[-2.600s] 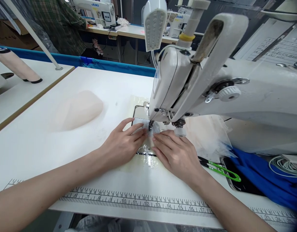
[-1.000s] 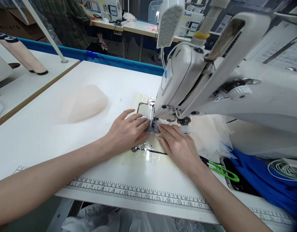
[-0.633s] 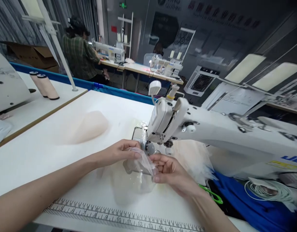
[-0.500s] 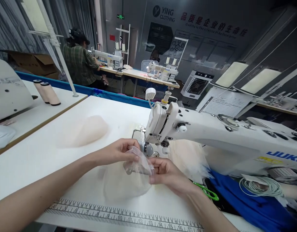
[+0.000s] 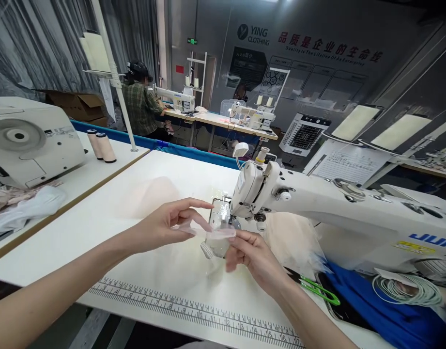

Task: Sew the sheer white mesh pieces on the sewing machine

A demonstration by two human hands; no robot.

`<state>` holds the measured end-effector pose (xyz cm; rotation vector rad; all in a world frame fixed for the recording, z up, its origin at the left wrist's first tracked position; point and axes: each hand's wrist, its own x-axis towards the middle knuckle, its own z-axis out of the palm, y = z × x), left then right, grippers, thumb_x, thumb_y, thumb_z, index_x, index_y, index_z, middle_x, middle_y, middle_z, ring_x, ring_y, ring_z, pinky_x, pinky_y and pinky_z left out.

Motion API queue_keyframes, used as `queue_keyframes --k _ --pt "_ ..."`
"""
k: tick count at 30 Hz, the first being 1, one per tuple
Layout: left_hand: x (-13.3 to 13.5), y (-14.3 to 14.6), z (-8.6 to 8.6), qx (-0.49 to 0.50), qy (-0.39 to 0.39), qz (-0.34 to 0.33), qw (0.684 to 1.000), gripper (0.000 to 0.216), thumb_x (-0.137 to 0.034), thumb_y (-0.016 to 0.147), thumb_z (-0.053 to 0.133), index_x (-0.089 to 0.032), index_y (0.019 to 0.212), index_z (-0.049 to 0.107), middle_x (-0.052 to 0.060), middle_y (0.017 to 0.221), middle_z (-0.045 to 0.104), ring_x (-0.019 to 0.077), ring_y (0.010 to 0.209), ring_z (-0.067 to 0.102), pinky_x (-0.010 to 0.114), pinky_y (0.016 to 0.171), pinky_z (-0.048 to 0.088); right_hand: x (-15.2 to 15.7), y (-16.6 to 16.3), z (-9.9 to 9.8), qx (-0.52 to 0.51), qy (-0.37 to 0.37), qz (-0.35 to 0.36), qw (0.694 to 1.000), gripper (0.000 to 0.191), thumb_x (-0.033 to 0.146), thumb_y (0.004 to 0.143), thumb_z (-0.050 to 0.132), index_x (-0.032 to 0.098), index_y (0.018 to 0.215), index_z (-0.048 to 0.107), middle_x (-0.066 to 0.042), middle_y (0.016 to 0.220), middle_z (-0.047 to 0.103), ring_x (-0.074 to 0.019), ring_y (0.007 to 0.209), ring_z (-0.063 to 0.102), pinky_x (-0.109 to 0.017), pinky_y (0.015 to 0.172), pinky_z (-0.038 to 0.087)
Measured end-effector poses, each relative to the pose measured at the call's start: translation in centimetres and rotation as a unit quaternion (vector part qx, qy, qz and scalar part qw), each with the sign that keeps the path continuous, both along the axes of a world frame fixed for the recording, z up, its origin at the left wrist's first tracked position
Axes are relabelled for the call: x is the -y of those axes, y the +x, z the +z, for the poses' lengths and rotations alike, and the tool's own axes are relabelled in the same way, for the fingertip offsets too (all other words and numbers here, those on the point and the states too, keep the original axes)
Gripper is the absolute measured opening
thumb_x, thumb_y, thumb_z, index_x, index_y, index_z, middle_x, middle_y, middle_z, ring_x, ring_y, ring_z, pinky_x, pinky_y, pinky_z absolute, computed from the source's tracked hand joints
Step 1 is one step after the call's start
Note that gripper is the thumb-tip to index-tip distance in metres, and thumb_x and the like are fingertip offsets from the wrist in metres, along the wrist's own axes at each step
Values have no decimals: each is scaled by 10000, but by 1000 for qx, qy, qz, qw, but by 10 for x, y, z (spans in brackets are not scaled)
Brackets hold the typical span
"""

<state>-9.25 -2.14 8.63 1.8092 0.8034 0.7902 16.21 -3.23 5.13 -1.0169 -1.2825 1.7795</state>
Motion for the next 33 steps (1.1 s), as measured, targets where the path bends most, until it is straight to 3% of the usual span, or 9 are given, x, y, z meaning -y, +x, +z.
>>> queue_keyframes --k 4,9,13,16,19,21,26,29,33 --pt "31 -6 -4 -120 142 -20 982 538 -47 857 470 -322 1320 484 -6 1028 731 133 821 612 242 718 422 -4 -21 2 -80 -39 -2 996 286 365 817 653 155 995 732 -106 975 743 -214 862 705 -337 774 552" --pt "78 -3 -3 -278 201 -152 927 491 -2 801 509 -319 1156 629 -6 835 736 167 776 650 263 736 450 -9 -39 10 -54 -12 20 998 299 401 811 693 167 992 730 -114 1066 727 -243 890 716 -352 777 569" --pt "83 -19 1 -245 143 -129 950 321 -128 863 561 -329 1089 668 -25 805 729 136 701 649 211 649 465 -7 -48 17 -38 -9 41 998 283 304 770 750 197 1031 722 -94 1121 715 -229 896 723 -329 804 574" --pt "57 -35 3 -174 110 17 978 233 -286 911 559 -307 1119 663 -16 884 722 103 638 605 192 585 458 -6 -51 20 -39 -7 50 998 269 282 780 736 196 1035 724 -98 1128 713 -226 896 725 -307 777 584" --pt "17 -37 -1 -60 86 140 985 359 -427 899 582 -272 1223 594 33 1110 676 168 984 619 259 842 485 -7 -54 23 -38 -5 61 997 278 277 789 723 193 1054 720 -106 1139 708 -236 912 722 -314 774 591" --pt "-8 -30 -7 -11 -17 78 997 452 -516 920 512 -289 1311 521 45 1275 607 197 1164 557 321 979 437 -8 -57 26 -41 -8 63 997 274 266 782 722 189 1046 723 -107 1139 707 -240 908 723 -319 763 594" --pt "-38 -14 -20 32 -247 -108 962 619 -675 926 306 -206 1143 647 65 987 716 207 978 651 353 960 446 -15 -61 29 -42 -25 36 998 268 210 757 710 192 1023 736 -84 1115 717 -207 829 731 -300 733 593" --pt "-36 -23 -23 6 -282 -90 955 562 -666 892 425 -181 945 704 32 719 694 182 681 662 342 835 496 -22 -61 27 -46 -46 25 998 287 154 748 684 187 1029 733 -77 1092 726 -189 811 727 -272 705 594" --pt "-28 -52 -27 28 -337 -73 938 370 -511 828 650 -174 677 632 -49 438 465 123 446 512 320 684 524 -31 -64 22 -58 -73 25 995 282 119 763 652 182 1026 731 -65 1100 725 -136 753 718 -207 660 582"
